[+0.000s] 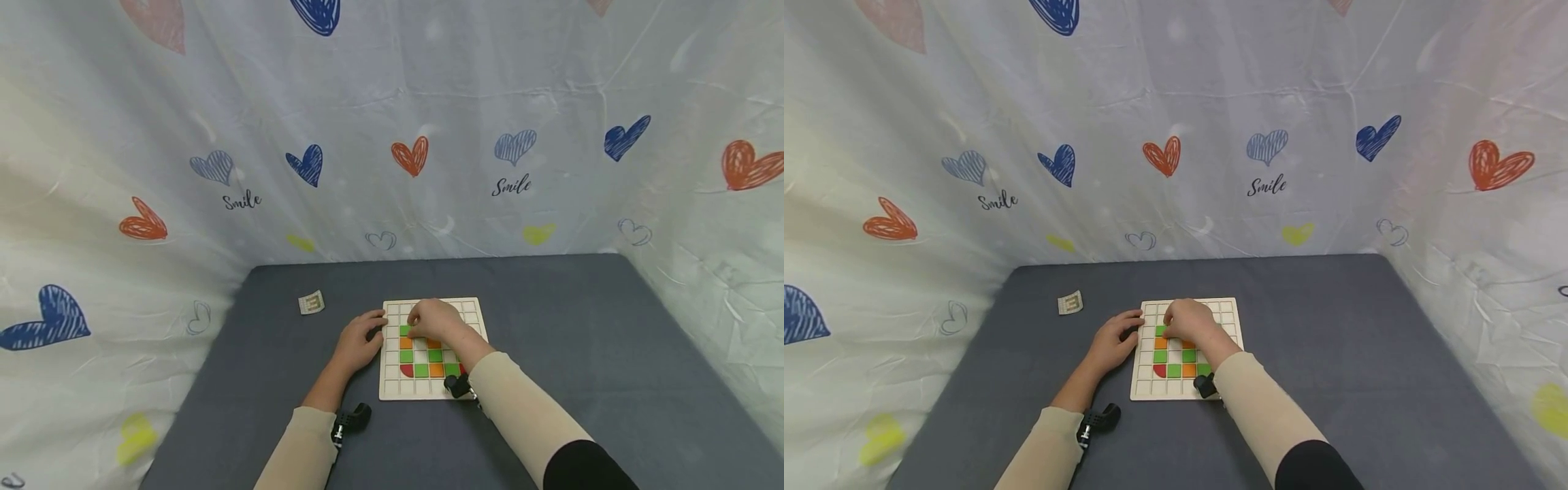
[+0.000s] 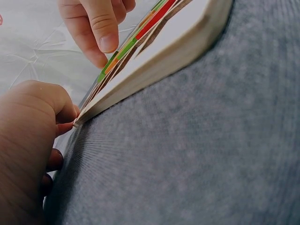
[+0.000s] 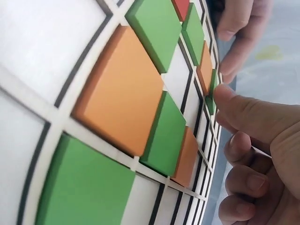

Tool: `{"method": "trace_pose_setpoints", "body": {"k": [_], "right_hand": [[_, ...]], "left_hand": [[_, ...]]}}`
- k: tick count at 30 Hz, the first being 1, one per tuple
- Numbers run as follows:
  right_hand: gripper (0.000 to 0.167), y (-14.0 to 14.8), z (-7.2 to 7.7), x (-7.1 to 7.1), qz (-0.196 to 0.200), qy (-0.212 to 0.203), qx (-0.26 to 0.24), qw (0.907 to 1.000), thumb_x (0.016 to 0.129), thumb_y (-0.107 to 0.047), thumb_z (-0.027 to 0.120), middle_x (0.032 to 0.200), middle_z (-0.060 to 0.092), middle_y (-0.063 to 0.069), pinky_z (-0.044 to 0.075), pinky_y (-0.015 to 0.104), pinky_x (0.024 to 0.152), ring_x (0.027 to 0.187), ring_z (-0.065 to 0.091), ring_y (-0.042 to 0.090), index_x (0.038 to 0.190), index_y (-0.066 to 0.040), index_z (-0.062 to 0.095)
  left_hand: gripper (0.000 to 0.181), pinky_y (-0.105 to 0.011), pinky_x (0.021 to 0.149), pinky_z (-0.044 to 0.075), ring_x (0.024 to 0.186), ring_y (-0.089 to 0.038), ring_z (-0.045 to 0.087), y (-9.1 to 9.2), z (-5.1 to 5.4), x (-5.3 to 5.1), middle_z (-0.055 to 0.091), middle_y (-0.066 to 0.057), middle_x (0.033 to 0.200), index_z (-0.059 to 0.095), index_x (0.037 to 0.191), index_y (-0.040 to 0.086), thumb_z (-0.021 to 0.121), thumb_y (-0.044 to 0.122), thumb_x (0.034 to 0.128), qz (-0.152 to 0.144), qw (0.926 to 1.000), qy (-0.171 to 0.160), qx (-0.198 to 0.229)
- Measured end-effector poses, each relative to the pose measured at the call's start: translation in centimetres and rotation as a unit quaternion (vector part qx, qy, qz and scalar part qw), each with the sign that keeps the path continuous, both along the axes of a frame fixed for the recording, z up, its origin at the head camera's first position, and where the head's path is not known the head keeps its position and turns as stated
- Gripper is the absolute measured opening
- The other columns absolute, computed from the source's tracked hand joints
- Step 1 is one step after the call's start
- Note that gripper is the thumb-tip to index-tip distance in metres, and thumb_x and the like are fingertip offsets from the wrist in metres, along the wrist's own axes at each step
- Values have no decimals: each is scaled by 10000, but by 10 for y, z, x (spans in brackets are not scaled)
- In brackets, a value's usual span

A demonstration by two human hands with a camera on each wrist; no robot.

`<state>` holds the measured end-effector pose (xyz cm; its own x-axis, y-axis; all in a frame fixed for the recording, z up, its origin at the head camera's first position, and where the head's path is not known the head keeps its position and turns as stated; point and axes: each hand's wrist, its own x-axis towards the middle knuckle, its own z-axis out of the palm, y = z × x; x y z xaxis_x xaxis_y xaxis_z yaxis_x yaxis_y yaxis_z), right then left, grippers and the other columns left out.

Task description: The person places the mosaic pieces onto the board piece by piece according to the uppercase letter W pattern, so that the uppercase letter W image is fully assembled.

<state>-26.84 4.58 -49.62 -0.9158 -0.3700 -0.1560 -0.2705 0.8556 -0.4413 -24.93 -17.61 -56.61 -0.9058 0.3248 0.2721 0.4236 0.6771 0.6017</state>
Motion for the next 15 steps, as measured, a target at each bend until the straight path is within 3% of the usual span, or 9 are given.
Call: {"method": "trace_pose_setpoints", "body": {"k": [15], "right_hand": [[227,-1,-2,3,-210,298,-39,9993,888,-311,809,1059,734,-32,548,372,762,897,660,168,1087,-203,805]], "left_hand": [[337,-563,1087,417,1360,-341,510,1,3,2,573,-57,1468,706,1318,74,599,128,1003,1,10000,-79,38]]}}
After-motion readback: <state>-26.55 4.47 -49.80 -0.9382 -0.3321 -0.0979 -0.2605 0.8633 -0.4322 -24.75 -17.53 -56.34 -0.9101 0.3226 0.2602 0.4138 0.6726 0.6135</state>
